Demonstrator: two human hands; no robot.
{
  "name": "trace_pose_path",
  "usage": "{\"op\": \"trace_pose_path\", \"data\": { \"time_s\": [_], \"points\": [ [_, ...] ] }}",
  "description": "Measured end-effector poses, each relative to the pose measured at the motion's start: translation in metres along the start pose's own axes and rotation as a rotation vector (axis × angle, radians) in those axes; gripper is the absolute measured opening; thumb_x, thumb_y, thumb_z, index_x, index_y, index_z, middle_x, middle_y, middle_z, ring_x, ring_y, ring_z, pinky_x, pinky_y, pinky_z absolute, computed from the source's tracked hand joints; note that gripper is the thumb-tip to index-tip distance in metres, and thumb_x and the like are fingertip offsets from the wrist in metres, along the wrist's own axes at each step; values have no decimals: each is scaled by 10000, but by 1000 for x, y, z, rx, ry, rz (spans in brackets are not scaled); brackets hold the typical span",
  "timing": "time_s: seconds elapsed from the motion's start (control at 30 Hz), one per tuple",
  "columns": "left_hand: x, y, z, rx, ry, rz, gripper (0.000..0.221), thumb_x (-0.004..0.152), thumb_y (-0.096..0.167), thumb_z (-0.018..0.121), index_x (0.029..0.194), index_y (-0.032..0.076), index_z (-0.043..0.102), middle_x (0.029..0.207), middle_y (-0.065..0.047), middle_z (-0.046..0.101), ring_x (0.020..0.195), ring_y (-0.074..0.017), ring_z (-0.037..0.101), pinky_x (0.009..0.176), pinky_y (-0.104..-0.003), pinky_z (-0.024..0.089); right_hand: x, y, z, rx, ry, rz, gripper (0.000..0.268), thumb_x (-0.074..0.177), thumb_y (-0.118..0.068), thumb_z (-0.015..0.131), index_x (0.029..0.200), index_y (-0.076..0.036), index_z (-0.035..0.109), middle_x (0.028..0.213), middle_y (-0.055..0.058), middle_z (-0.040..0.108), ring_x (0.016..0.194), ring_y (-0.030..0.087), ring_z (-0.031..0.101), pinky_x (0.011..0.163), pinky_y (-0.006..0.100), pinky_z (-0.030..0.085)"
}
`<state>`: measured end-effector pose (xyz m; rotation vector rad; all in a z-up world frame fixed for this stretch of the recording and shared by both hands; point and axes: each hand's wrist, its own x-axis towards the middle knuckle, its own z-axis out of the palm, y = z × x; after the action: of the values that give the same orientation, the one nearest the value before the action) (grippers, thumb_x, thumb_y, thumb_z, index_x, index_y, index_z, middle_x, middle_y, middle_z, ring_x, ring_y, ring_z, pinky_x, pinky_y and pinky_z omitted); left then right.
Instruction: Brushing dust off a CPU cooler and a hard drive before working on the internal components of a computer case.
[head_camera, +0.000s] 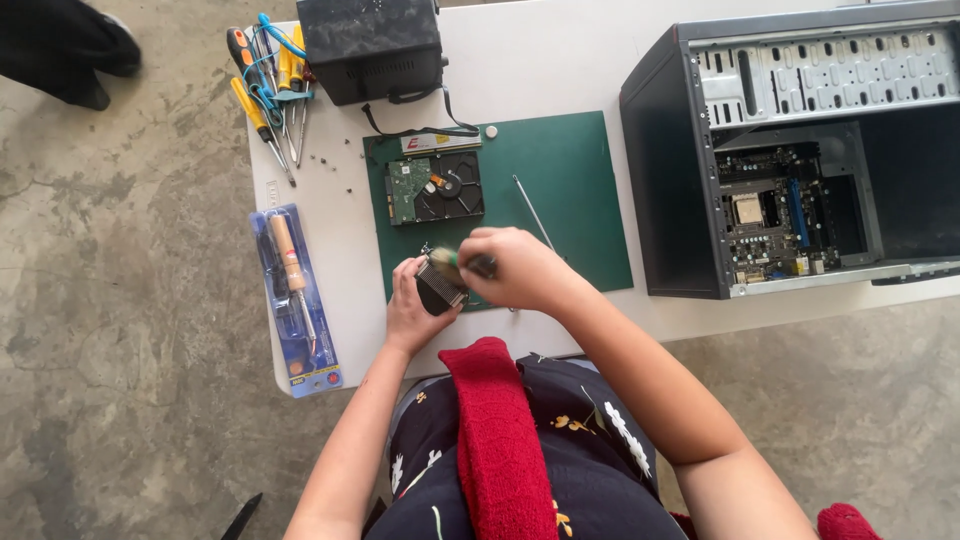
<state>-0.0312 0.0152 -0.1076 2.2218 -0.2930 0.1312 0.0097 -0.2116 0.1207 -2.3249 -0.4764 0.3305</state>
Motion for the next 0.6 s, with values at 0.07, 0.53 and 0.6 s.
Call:
{"op": "trace_pose_path", "data": {
  "time_s": [0.07, 0.53, 0.6],
  "points": [
    [-1, 5, -1, -3, -2, -19, 1074, 557, 404, 978, 1452, 155, 440, 1461, -63, 487, 1402, -291, 548, 1150, -439, 527, -3, -7, -7, 6, -44, 34, 84, 842, -260, 693, 871, -181, 688, 868, 40, 713, 857, 383, 742, 769, 499, 628],
    [-2, 7, -5, 9, -43, -26, 1074, 572, 378, 974, 1454, 162, 398, 1473, -89, 466, 1365, -340, 572, 1121, -482, 544, 20, 10, 19, -14, 4, -23, 158, 895, -358, 702, 931, -215, 645, 894, 47, 660, 843, 381, 739, 737, 509, 636],
    [-2, 5, -4, 11, -32, -9, 1067, 584, 389, 975, 1453, 147, 404, 1469, -94, 469, 1377, -336, 558, 1116, -473, 543, 18, 17, 28, -28, -99, 32, 306, 858, -308, 734, 1102, -191, 591, 1007, 157, 574, 853, 545, 692, 793, 654, 612]
  ]
}}
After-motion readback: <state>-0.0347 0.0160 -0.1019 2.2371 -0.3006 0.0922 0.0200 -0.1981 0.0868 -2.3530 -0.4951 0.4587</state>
